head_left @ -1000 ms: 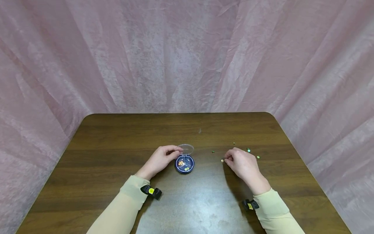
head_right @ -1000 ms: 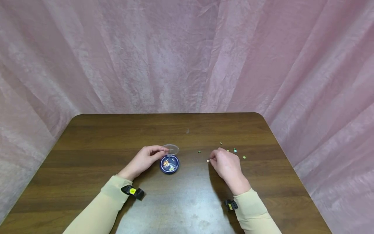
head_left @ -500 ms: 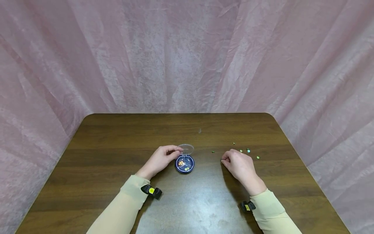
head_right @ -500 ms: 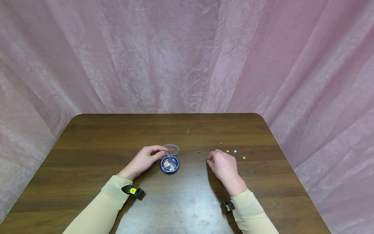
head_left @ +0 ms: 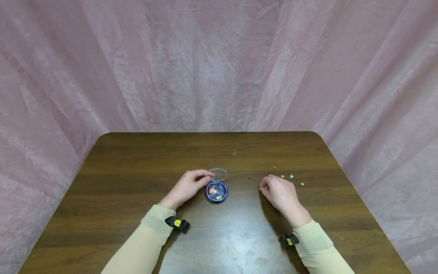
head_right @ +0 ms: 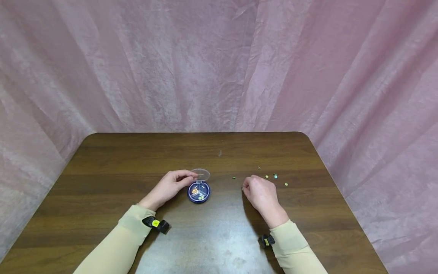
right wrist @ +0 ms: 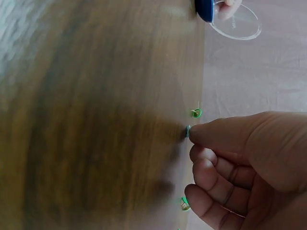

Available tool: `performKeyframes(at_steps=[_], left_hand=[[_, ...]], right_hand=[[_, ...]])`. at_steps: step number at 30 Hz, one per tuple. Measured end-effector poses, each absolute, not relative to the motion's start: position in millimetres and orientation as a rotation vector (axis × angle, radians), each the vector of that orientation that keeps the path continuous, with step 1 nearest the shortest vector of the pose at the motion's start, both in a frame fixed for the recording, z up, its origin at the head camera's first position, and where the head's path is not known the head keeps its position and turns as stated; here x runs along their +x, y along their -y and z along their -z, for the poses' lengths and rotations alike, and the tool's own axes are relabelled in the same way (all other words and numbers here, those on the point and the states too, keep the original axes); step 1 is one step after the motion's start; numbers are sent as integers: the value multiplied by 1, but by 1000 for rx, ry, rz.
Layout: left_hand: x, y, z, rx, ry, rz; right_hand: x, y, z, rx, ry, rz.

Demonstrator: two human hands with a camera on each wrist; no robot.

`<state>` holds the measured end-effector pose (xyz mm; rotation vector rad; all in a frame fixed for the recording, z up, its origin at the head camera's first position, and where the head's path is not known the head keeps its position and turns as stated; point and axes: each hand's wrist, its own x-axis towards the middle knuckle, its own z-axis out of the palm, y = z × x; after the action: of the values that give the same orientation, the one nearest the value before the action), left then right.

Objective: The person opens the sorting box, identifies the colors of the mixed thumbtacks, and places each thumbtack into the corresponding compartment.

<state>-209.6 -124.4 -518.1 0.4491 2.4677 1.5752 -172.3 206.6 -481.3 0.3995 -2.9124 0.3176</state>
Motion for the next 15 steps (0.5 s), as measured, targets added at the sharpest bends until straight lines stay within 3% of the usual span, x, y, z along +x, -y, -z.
performKeyframes(at_steps=[5,15], left_hand=[[-210,124,519,449,-2476,-1559],[-210,124,517,432,-2492,-1542]], right_hand=[[-169,-202,475,408,2922,-415],[-153,-177,444,522,2932,-1072]])
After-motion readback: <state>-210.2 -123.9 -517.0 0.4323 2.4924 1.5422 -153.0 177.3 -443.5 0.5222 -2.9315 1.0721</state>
